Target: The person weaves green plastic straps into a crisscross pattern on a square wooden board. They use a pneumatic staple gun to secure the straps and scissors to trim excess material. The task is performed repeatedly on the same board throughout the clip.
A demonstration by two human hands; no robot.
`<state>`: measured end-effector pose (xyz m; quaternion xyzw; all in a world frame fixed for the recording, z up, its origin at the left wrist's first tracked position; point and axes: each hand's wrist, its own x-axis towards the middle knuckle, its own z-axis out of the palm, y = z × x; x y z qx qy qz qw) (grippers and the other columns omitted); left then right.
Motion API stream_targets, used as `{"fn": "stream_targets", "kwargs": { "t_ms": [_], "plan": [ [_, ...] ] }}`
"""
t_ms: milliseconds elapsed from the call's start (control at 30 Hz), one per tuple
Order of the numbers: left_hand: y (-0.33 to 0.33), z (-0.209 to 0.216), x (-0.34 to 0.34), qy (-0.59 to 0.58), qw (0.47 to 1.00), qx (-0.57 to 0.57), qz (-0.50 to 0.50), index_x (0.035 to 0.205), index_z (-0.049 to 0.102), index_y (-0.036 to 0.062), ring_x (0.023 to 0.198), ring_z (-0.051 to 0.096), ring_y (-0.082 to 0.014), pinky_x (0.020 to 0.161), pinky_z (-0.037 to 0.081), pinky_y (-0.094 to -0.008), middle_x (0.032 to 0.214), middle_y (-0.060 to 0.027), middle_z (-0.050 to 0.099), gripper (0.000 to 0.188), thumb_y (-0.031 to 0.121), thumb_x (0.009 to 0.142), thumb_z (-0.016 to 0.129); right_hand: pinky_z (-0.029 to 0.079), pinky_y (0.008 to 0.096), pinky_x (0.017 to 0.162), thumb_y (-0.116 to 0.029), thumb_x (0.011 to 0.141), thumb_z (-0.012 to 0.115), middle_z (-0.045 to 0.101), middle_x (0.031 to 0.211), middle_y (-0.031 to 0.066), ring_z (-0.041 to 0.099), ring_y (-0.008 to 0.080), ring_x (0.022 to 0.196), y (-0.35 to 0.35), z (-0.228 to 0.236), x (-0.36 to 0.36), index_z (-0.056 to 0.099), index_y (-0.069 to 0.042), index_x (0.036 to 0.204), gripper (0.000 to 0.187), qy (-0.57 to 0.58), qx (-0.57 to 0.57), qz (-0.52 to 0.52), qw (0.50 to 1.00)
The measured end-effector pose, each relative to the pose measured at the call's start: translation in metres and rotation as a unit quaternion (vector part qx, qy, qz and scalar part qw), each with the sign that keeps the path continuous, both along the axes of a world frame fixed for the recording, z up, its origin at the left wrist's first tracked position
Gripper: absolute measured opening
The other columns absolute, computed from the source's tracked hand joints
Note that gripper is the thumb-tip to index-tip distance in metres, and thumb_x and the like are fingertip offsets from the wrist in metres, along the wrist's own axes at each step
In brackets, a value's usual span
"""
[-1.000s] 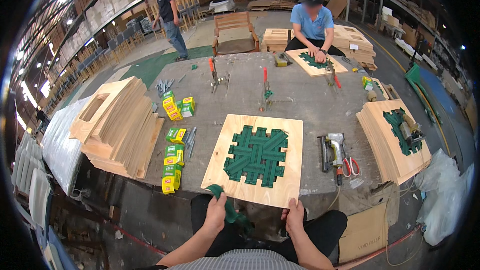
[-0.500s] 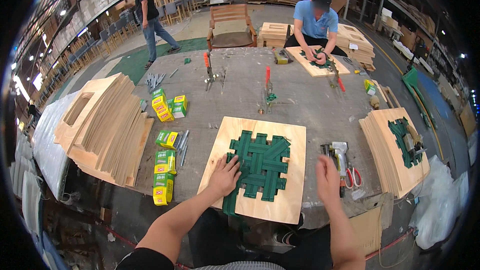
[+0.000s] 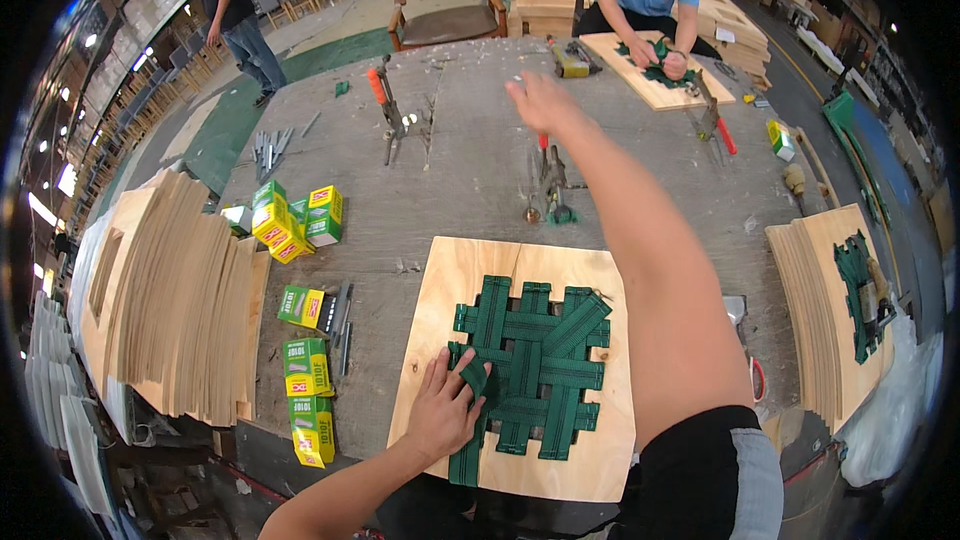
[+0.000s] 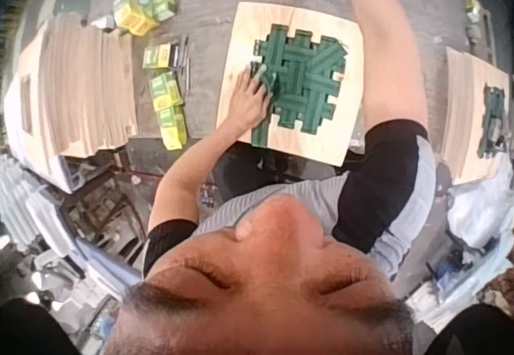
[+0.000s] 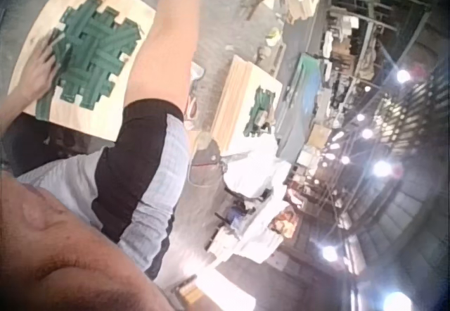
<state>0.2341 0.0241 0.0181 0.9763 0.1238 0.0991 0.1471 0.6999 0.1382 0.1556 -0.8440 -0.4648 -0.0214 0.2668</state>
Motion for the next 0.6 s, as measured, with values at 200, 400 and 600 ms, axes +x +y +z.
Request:
{"fn": "stream_targets", "kwargs": {
  "t_ms": [200,400,600],
  "plan": [
    [0.004,0.005,0.002,0.046,0.997,-0.053,0.020,0.153,0.052,0.0163,0.149,0.030,-0.0517,0.123,0.026,-0.0571,0.162,-0.0166,0.040,0.060,0.023,0.095,0.067,0.036,0.0501,0.120,-0.056,0.107,0.037,0.044,0.159,0.0215,0.044,0.0391,0.145,0.044,-0.060,0.003,0.042,-0.002,0.155,0.073,0.091,-0.160,-0.051,0.982],
    [0.006,0.007,0.001,0.071,0.994,-0.069,0.040,0.151,0.054,0.0152,0.149,0.032,-0.0495,0.122,0.028,-0.0567,0.161,-0.0156,0.042,0.058,0.024,0.095,0.066,0.030,0.0482,0.124,-0.058,0.108,0.031,0.041,0.162,0.0183,0.036,0.0359,0.151,0.061,-0.085,-0.008,0.039,-0.004,0.158,0.074,0.155,-0.223,-0.024,0.962],
    [0.006,0.005,0.008,-0.022,0.997,-0.071,-0.031,0.151,0.054,0.0123,0.148,0.036,-0.0472,0.122,0.029,-0.0549,0.158,-0.0152,0.047,0.056,0.025,0.098,0.064,0.021,0.0398,0.127,-0.049,0.110,0.031,0.038,0.165,0.0186,0.030,0.0333,0.155,-0.068,-0.082,0.055,0.045,-0.003,0.155,0.066,0.153,0.161,-0.103,0.970]
  ]
}}
